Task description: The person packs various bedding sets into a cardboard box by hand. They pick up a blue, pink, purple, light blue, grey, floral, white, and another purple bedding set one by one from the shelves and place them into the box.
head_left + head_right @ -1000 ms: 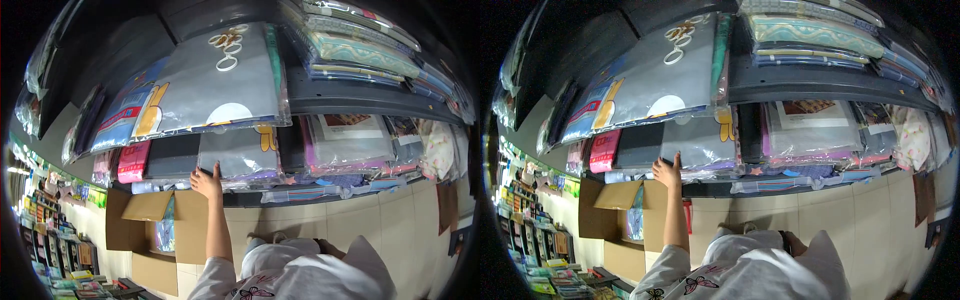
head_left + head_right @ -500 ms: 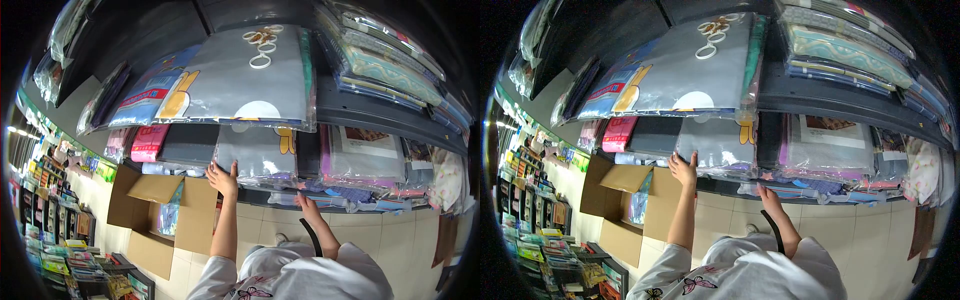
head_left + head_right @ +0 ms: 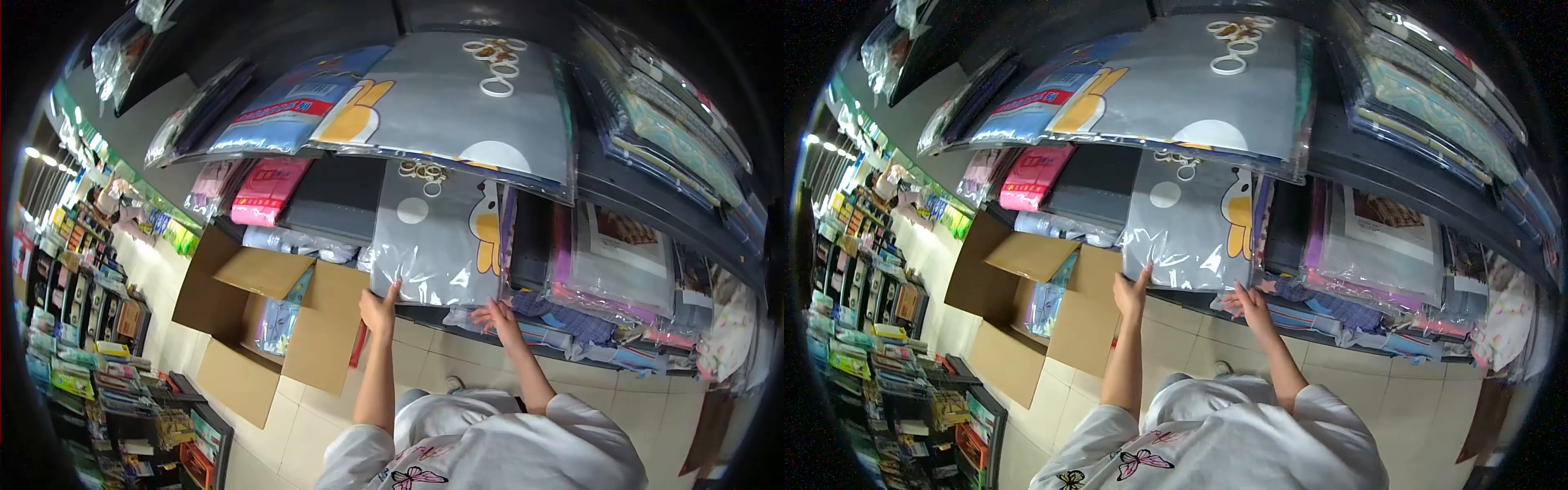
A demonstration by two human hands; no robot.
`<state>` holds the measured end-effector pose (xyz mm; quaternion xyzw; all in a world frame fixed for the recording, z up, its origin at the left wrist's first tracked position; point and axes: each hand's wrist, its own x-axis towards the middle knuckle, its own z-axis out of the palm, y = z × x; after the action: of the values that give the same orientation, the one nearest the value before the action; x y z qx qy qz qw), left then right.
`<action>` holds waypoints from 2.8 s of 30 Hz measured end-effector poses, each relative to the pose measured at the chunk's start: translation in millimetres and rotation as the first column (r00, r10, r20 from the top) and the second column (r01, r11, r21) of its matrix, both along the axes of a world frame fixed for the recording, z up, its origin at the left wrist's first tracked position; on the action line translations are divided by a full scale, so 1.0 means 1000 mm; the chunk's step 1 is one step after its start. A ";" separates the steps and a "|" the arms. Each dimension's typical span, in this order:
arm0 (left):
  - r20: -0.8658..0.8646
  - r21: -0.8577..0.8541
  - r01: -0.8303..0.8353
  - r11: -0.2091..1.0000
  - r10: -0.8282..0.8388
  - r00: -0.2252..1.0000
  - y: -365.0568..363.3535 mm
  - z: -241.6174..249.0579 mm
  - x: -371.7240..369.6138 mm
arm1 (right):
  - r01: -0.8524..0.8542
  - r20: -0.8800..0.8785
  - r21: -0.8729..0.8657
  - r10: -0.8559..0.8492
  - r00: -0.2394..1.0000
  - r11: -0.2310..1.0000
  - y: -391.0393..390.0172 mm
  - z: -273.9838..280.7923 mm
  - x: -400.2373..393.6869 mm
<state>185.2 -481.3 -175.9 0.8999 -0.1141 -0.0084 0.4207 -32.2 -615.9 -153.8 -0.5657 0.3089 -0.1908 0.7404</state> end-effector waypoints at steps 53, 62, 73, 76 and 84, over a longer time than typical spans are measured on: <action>-0.194 -0.405 -0.752 0.520 0.755 0.627 0.381 -0.009 0.093 | -0.811 -0.379 -0.411 0.732 0.567 0.415 0.298 -0.007 0.391; -0.377 -0.171 -0.625 0.761 0.536 0.755 0.381 -0.130 0.164 | -0.485 -0.223 0.201 0.522 0.823 0.851 0.284 -0.146 0.451; -0.451 0.052 -0.117 0.992 0.128 0.883 0.345 -0.186 0.212 | -0.729 -0.673 -0.674 0.307 0.673 0.119 0.315 -0.145 0.431; -0.400 0.038 -0.051 0.998 0.062 0.914 0.341 -0.195 0.217 | -0.673 -0.687 -0.701 0.471 0.553 -0.233 0.326 -0.150 0.438; -0.478 -0.280 -0.030 0.960 -0.112 0.871 0.359 -0.213 0.224 | -0.847 -0.887 -0.378 0.410 0.214 -0.375 0.329 -0.175 0.449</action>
<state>409.4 -122.3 -388.5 0.7976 -0.0232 -0.2283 0.5579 416.6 -287.3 -328.7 -0.9438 -0.1449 0.2719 0.1194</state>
